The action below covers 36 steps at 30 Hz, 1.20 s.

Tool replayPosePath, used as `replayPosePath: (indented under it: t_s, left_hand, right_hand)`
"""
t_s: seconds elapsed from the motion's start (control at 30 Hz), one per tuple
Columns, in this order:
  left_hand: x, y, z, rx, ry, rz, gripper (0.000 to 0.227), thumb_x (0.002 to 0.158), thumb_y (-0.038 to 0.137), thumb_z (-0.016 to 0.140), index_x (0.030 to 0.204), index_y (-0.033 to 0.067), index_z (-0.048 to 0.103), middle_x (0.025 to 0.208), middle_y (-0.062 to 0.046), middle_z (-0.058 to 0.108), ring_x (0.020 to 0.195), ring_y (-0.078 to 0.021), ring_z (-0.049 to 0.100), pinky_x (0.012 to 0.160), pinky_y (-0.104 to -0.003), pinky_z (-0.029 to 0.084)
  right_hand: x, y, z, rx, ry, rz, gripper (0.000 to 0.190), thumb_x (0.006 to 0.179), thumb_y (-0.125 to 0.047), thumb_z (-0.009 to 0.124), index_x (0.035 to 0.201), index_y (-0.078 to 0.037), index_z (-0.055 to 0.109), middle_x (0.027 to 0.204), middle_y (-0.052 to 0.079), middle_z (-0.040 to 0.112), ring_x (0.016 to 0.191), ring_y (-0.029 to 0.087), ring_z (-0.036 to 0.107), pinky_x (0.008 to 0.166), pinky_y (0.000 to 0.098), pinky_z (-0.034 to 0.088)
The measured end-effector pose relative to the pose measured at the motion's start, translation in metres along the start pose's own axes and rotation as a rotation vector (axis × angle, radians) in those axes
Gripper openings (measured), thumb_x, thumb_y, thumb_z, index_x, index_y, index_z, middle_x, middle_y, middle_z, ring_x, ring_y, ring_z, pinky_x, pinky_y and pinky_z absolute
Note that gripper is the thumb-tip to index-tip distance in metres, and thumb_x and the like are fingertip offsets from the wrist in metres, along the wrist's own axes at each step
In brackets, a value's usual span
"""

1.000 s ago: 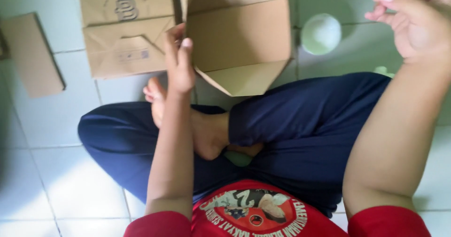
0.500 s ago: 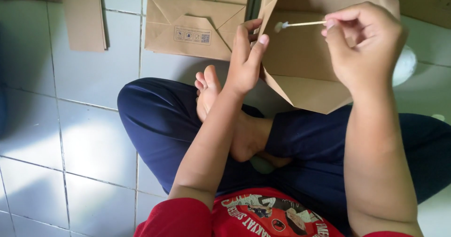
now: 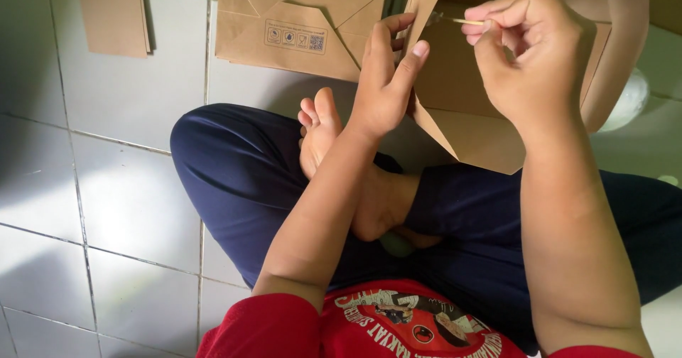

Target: The person sits on a tiled floor and assembles flat cardboard boxes. They fold the flaps into shape and use a wooden stick to apply a white adhesive from a small container to the box edges, then press the flaps together to seal them.

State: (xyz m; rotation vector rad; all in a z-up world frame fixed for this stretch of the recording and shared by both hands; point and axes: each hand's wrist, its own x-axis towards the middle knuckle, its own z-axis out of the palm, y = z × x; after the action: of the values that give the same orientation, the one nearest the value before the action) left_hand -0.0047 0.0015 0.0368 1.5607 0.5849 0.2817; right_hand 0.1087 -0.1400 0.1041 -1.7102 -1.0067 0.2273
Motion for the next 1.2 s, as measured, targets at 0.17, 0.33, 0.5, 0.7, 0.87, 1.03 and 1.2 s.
replayPosePath:
  t_s: [0.17, 0.33, 0.5, 0.7, 0.87, 1.03, 1.2]
  left_hand:
    - [0.0, 0.002, 0.0, 0.03, 0.001, 0.012, 0.058, 0.098, 0.05, 0.05, 0.136, 0.0068, 0.048, 0.144, -0.01, 0.053, 0.13, -0.029, 0.054, 0.112, -0.041, 0.047]
    - [0.0, 0.0, 0.001, 0.042, 0.008, 0.013, 0.057, 0.097, 0.048, 0.052, 0.137, 0.0079, 0.048, 0.142, -0.009, 0.053, 0.129, -0.0284, 0.054, 0.111, -0.04, 0.047]
    - [0.001, 0.0, 0.001, 0.059, 0.017, 0.031, 0.056, 0.098, 0.048, 0.052, 0.136, 0.0066, 0.049, 0.141, -0.009, 0.054, 0.129, -0.0281, 0.054, 0.113, -0.04, 0.047]
    - [0.002, -0.002, 0.001, 0.059, 0.014, 0.052, 0.057, 0.098, 0.048, 0.052, 0.136, 0.0058, 0.048, 0.141, -0.01, 0.055, 0.129, -0.0277, 0.054, 0.112, -0.039, 0.047]
    - [0.002, -0.001, 0.001, 0.06, 0.015, 0.046, 0.057, 0.098, 0.047, 0.052, 0.136, 0.0046, 0.048, 0.141, -0.011, 0.055, 0.129, -0.0282, 0.054, 0.112, -0.04, 0.047]
    - [0.001, -0.002, 0.002, 0.041, 0.012, 0.036, 0.059, 0.097, 0.049, 0.052, 0.135, 0.0052, 0.048, 0.14, -0.012, 0.053, 0.125, -0.0272, 0.056, 0.108, -0.039, 0.05]
    - [0.0, -0.001, 0.001, 0.063, 0.001, 0.041, 0.057, 0.098, 0.048, 0.05, 0.138, 0.0067, 0.048, 0.143, -0.01, 0.053, 0.129, -0.0281, 0.054, 0.112, -0.04, 0.047]
  right_hand:
    - [-0.002, 0.006, 0.0, -0.015, -0.006, 0.005, 0.016, 0.107, 0.028, 0.052, 0.103, 0.013, 0.048, 0.113, 0.039, 0.07, 0.099, 0.043, 0.077, 0.087, 0.0407, 0.064]
    - [-0.004, 0.007, -0.001, -0.029, -0.021, 0.018, 0.016, 0.106, 0.028, 0.053, 0.103, 0.012, 0.048, 0.113, 0.037, 0.071, 0.1, 0.042, 0.078, 0.086, 0.0383, 0.063]
    - [-0.005, 0.008, -0.003, -0.046, -0.037, 0.005, 0.018, 0.106, 0.03, 0.055, 0.1, 0.013, 0.05, 0.107, 0.036, 0.073, 0.096, 0.038, 0.078, 0.076, 0.0335, 0.058]
    - [-0.008, 0.007, -0.006, -0.045, -0.068, 0.045, 0.026, 0.106, 0.029, 0.059, 0.096, 0.008, 0.046, 0.109, 0.035, 0.075, 0.083, 0.027, 0.071, 0.068, 0.0281, 0.046]
    - [-0.007, 0.0, -0.007, -0.065, -0.09, 0.11, 0.024, 0.102, 0.027, 0.06, 0.094, 0.007, 0.049, 0.108, 0.032, 0.076, 0.072, 0.02, 0.061, 0.064, 0.0262, 0.042]
    - [-0.008, 0.008, -0.011, -0.087, -0.125, 0.193, 0.018, 0.106, 0.021, 0.054, 0.098, 0.006, 0.049, 0.106, 0.026, 0.077, 0.078, 0.019, 0.067, 0.061, 0.023, 0.038]
    - [-0.004, 0.008, -0.016, -0.142, -0.163, 0.371, 0.017, 0.109, 0.009, 0.05, 0.097, -0.004, 0.052, 0.109, 0.009, 0.079, 0.066, 0.008, 0.038, 0.062, 0.0236, 0.033]
